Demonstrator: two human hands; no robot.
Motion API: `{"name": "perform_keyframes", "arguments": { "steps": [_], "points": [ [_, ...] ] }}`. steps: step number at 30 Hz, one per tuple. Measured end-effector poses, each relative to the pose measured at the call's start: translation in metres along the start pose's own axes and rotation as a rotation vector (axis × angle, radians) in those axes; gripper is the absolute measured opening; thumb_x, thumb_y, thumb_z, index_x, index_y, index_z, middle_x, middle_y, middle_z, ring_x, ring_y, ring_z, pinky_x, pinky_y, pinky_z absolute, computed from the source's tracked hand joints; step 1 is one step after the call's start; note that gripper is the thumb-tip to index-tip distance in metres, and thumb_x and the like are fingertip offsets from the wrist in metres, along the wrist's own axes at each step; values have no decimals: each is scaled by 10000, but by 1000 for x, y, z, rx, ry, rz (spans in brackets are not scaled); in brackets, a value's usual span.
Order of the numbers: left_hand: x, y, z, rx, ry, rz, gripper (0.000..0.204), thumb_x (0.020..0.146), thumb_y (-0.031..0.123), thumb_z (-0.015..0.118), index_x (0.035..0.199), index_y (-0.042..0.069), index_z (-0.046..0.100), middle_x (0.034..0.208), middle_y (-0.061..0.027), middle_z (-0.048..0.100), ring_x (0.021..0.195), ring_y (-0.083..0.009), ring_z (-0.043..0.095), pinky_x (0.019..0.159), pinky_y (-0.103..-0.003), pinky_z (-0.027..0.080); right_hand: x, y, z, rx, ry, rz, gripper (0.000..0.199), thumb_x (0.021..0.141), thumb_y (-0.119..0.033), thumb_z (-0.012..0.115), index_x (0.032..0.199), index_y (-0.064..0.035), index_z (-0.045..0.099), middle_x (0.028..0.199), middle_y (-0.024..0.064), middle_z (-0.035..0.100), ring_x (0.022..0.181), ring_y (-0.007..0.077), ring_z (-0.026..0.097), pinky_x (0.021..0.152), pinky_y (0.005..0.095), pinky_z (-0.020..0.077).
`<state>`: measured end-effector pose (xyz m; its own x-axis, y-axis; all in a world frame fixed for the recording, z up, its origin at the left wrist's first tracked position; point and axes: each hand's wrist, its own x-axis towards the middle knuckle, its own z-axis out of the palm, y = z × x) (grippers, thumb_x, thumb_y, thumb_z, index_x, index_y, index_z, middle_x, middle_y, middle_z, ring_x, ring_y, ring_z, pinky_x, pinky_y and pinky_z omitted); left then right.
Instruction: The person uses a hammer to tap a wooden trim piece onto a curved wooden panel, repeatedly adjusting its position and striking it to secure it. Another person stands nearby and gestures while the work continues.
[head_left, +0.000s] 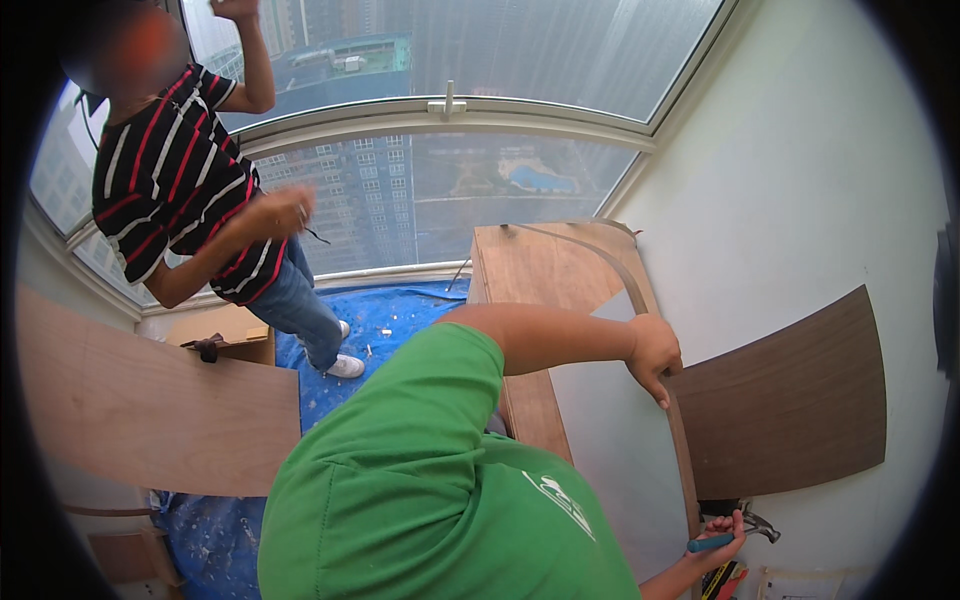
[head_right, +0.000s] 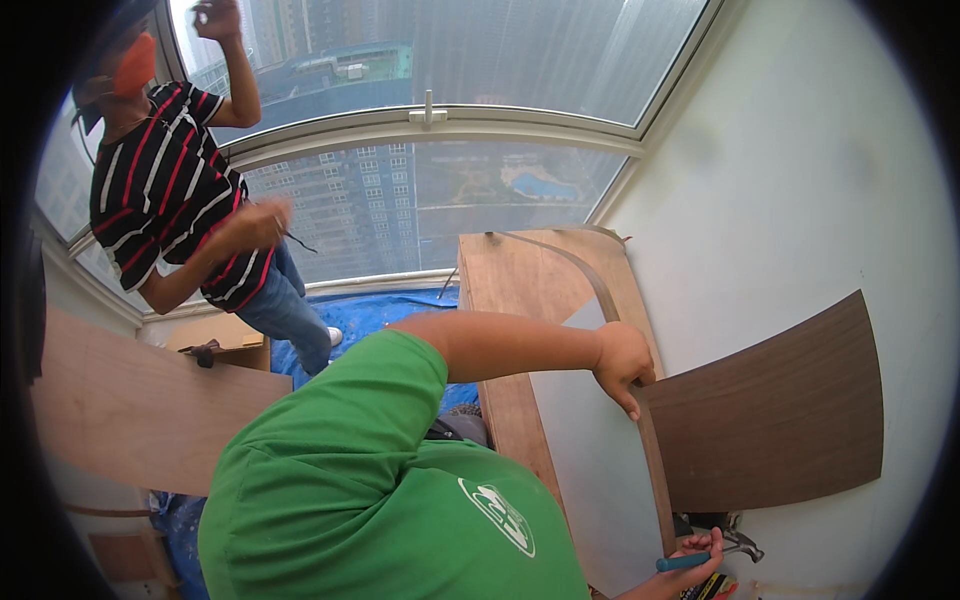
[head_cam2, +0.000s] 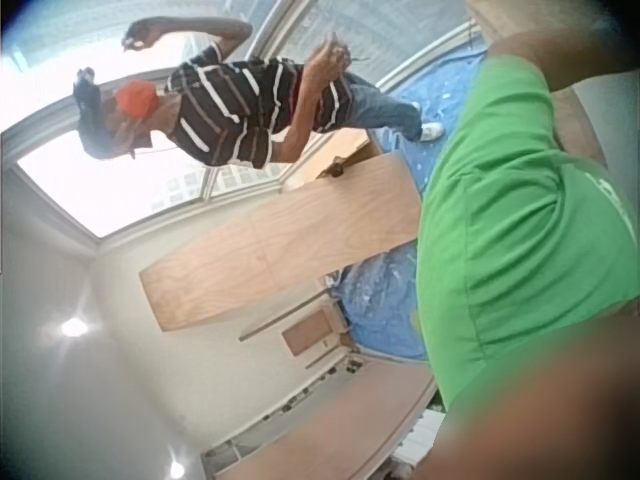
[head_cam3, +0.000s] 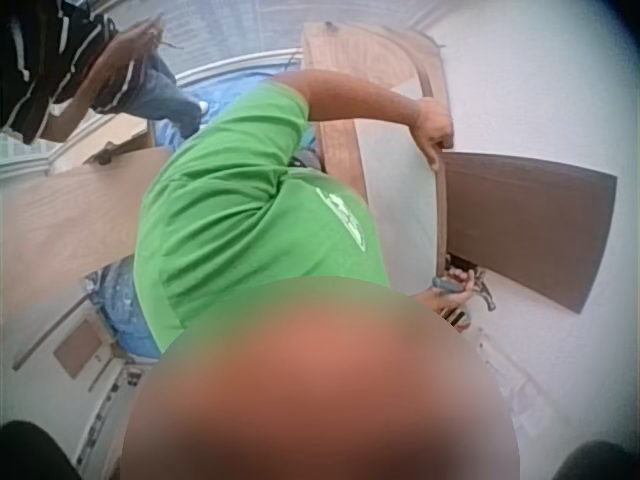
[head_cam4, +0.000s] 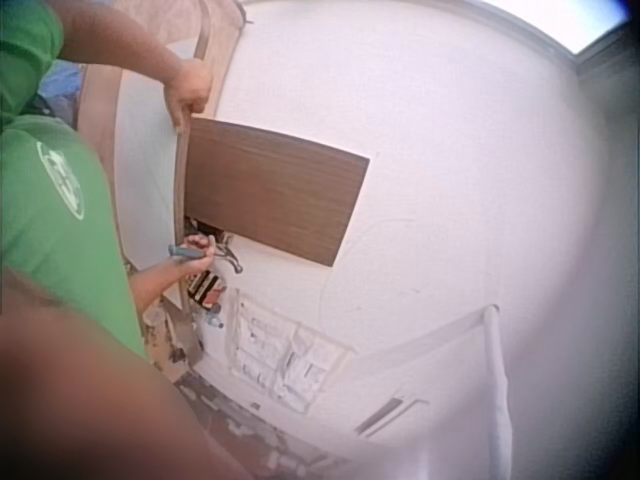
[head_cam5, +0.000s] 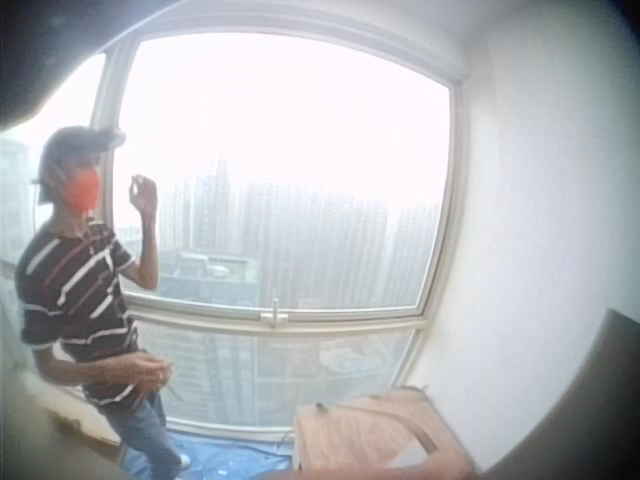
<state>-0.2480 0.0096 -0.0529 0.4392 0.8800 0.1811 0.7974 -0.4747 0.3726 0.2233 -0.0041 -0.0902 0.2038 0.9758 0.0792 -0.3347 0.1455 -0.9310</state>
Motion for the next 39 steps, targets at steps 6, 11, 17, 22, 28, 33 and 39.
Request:
{"name": "perform_keyframes", "arguments": {
  "steps": [6, 11, 17, 22, 28, 33, 39],
  "points": [
    [-3, -3, 1, 0, 8, 56, 631, 767, 756, 721, 754, 127, 675, 779, -40, 707, 751, -317, 689, 618, -458, 507, -3, -2, 1, 3, -1, 3, 431, 1024, -330, 526, 1208, 45, 635, 806, 20, 562, 714, 132, 563, 589, 253, 451],
    [-5, -2, 1, 20, 27, 84, 616, 773, 743, 727, 765, 130, 662, 777, -42, 704, 754, -319, 690, 615, -456, 507, -6, -5, 0, 15, -22, -3, 433, 1024, -332, 527, 1204, 45, 638, 806, 21, 563, 708, 131, 557, 587, 252, 448],
    [-9, 0, -6, 21, 21, 90, 610, 784, 737, 725, 767, 132, 645, 767, -39, 697, 745, -320, 685, 607, -462, 502, -10, -11, 7, -10, -8, -10, 435, 1023, -334, 528, 1200, 47, 639, 805, 22, 563, 709, 130, 558, 585, 251, 448],
    [-11, 1, -10, 26, 24, 98, 611, 798, 743, 710, 782, 135, 655, 771, -45, 697, 756, -321, 688, 610, -465, 502, -15, -21, 9, -12, -8, -1, 438, 1023, -339, 533, 1203, 46, 639, 802, 21, 565, 714, 130, 561, 588, 251, 450],
    [-14, 3, -14, 17, 46, 135, 616, 811, 747, 699, 839, 131, 695, 812, -61, 711, 815, -322, 700, 646, -467, 511, -23, -28, 14, -1, -25, 10, 426, 1017, -339, 548, 1212, 30, 638, 807, 16, 563, 711, 131, 557, 599, 267, 459],
    [-21, 22, -18, -88, 566, 528, 554, 855, 636, 735, 904, 92, 645, 965, -93, 674, 1009, -342, 624, 849, -463, 493, -34, -30, 13, 5, -57, -20, 398, 995, -292, 565, 1183, 45, 659, 802, 34, 582, 692, 153, 587, 584, 284, 486],
    [-87, 88, 70, -326, 266, 246, 391, 1043, 289, 595, 736, 50, 570, 743, -148, 584, 809, -372, 592, 754, -490, 512, -31, -22, 17, 20, -3, -99, 337, 959, -234, 599, 1116, 55, 670, 790, 56, 591, 667, 169, 600, 567, 303, 498]
  ]
}}
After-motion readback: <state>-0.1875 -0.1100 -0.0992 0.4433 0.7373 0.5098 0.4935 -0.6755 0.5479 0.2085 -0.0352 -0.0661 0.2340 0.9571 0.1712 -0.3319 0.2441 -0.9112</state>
